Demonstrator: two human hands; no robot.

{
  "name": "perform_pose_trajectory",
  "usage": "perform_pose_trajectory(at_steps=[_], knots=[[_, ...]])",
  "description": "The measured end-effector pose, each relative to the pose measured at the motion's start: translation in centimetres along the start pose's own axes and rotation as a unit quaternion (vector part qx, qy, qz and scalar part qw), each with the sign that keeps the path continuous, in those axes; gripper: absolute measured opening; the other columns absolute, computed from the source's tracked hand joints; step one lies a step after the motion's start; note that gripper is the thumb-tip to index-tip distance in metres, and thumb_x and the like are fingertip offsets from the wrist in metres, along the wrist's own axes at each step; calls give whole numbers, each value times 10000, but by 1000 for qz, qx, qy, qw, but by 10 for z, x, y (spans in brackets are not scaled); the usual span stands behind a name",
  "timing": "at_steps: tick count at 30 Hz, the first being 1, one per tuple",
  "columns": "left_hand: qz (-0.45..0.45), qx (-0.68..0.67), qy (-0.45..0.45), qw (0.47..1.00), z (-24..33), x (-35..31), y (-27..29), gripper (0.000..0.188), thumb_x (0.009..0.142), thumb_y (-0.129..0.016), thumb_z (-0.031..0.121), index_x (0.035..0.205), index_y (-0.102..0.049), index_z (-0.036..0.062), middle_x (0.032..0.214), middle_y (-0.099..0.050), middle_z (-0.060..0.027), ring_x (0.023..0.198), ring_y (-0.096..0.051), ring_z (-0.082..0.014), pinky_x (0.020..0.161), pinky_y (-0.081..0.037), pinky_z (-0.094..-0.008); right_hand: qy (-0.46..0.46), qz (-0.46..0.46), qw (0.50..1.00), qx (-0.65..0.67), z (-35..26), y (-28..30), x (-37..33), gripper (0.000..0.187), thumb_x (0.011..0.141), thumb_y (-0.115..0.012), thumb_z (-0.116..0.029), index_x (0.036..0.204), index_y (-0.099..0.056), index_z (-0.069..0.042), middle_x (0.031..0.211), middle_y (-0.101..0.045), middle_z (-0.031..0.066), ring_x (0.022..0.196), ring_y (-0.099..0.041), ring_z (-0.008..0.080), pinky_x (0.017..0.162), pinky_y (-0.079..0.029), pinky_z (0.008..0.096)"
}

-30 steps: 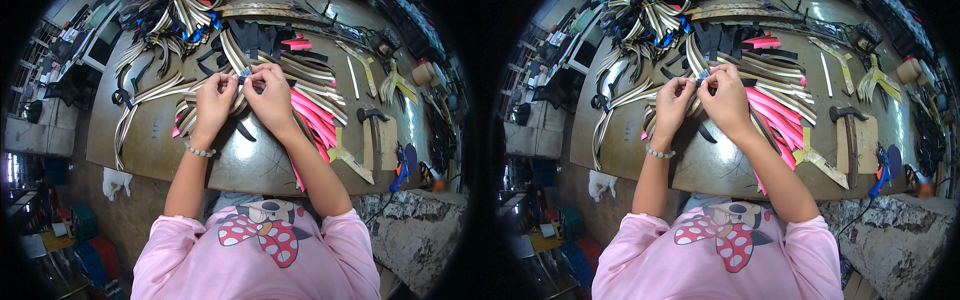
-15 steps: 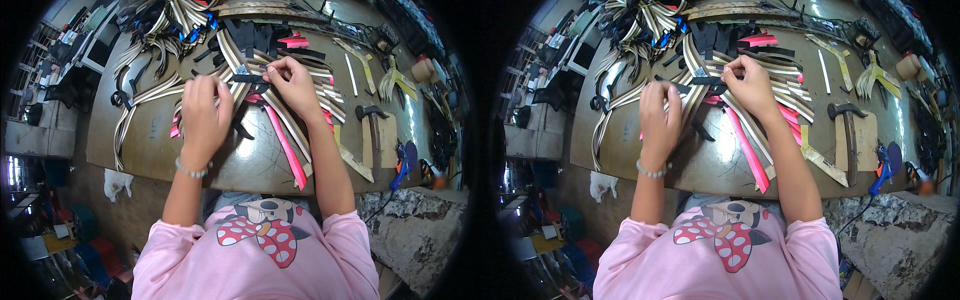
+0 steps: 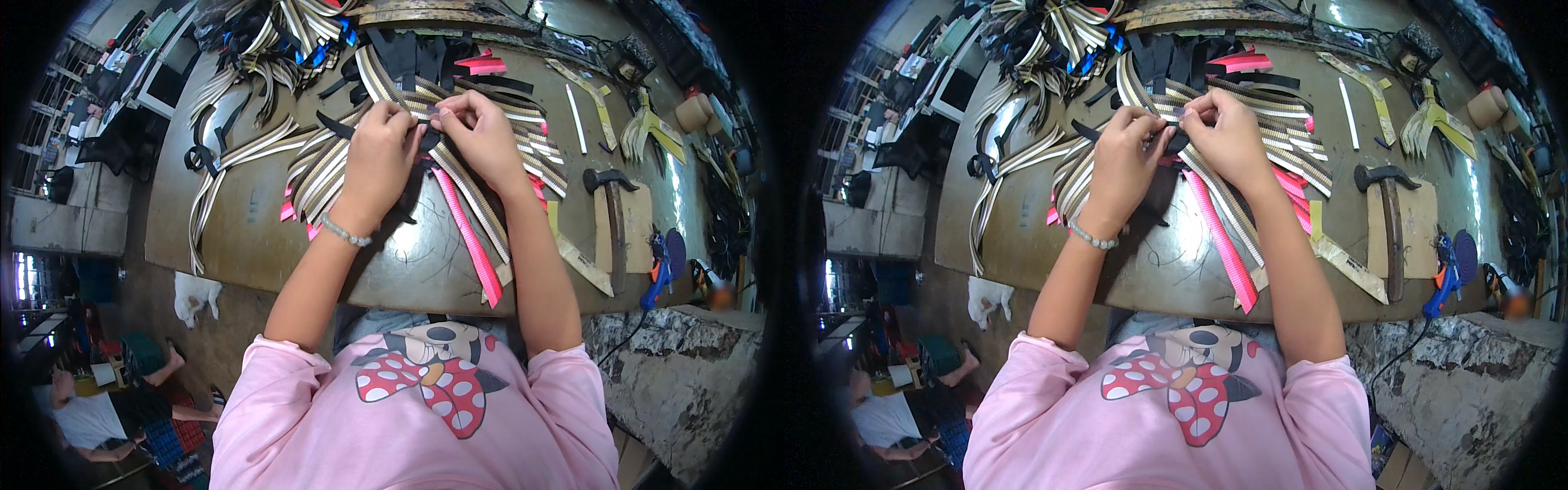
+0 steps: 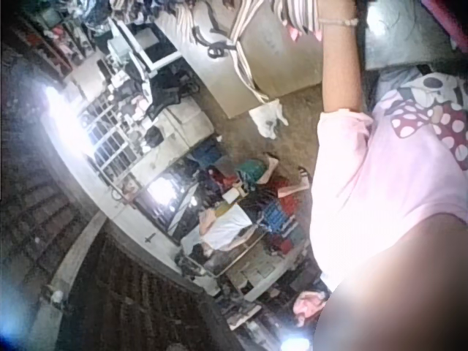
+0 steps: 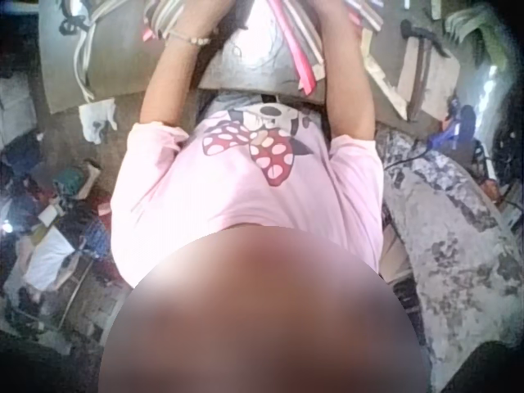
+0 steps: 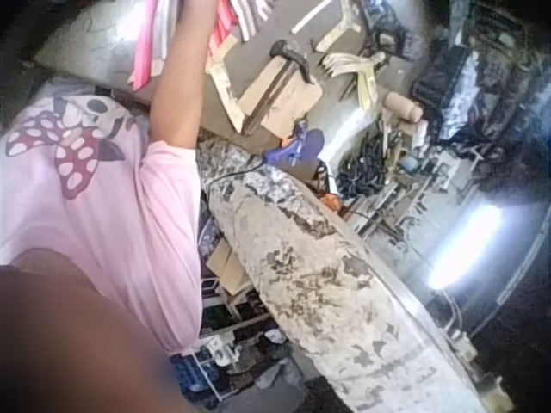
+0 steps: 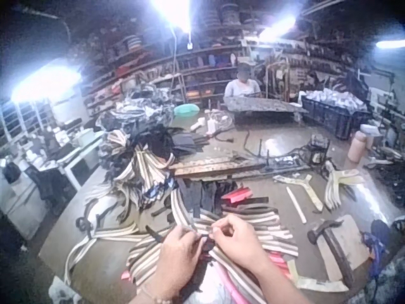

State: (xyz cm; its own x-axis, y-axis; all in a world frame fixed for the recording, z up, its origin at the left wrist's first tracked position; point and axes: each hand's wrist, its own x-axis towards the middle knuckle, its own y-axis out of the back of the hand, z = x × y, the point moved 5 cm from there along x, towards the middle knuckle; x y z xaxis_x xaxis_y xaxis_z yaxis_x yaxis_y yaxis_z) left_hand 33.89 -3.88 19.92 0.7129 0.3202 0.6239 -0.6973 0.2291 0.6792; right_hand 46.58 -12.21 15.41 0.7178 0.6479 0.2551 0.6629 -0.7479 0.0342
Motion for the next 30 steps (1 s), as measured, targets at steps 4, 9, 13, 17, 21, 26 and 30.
perform_pose_trajectory(at_steps=[4,9,13,17,21,26,30], knots=[[15,95,1,995,1,-6,-11,108,871,-621,67,897,-588,-32,920,-589,-158,835,-585,-332,758,-475,-403,43,17,997,-55,-9,-4,-4,131,783,-661,-67,823,-613,49,919,-650,143,809,-652,187,714,-544,296],[-7,-14,44,999,-12,-9,-9,101,911,-544,52,929,-531,-46,956,-542,-182,901,-545,-356,815,-441,-427,49,18,995,-84,-13,-5,-8,116,755,-662,-46,777,-601,50,956,-611,154,840,-651,226,732,-568,313],[-8,-37,52,998,-17,-10,-7,98,909,-553,41,938,-538,-52,937,-557,-183,871,-558,-349,792,-452,-412,67,7,996,-56,-15,-11,-8,118,755,-662,-55,779,-606,46,950,-613,154,837,-654,232,733,-569,315],[6,-35,37,999,-17,-8,-8,117,919,-566,60,944,-557,-54,917,-581,-183,830,-581,-324,762,-470,-377,97,13,987,-128,-16,-15,-10,122,760,-659,-69,791,-615,39,923,-620,141,838,-657,221,735,-563,317],[16,-64,84,994,-32,-9,9,141,936,-533,105,942,-543,-36,932,-555,-186,862,-554,-350,789,-446,-408,42,25,995,-87,-14,-11,-8,136,787,-653,-83,813,-604,41,887,-628,142,798,-656,210,722,-551,317],[37,-142,293,945,-68,-36,39,235,989,-508,206,970,-541,-26,825,-566,-108,751,-542,-211,713,-447,-331,20,17,993,-117,-23,-10,-9,142,824,-634,-82,862,-592,48,878,-633,141,786,-653,196,720,-554,309],[42,-75,200,976,-53,-41,29,189,991,-521,182,1000,-557,-4,786,-613,-44,672,-566,-96,622,-469,-250,123,98,985,-67,-43,-16,-14,138,857,-626,-81,888,-589,48,920,-630,138,823,-655,195,707,-564,320]])
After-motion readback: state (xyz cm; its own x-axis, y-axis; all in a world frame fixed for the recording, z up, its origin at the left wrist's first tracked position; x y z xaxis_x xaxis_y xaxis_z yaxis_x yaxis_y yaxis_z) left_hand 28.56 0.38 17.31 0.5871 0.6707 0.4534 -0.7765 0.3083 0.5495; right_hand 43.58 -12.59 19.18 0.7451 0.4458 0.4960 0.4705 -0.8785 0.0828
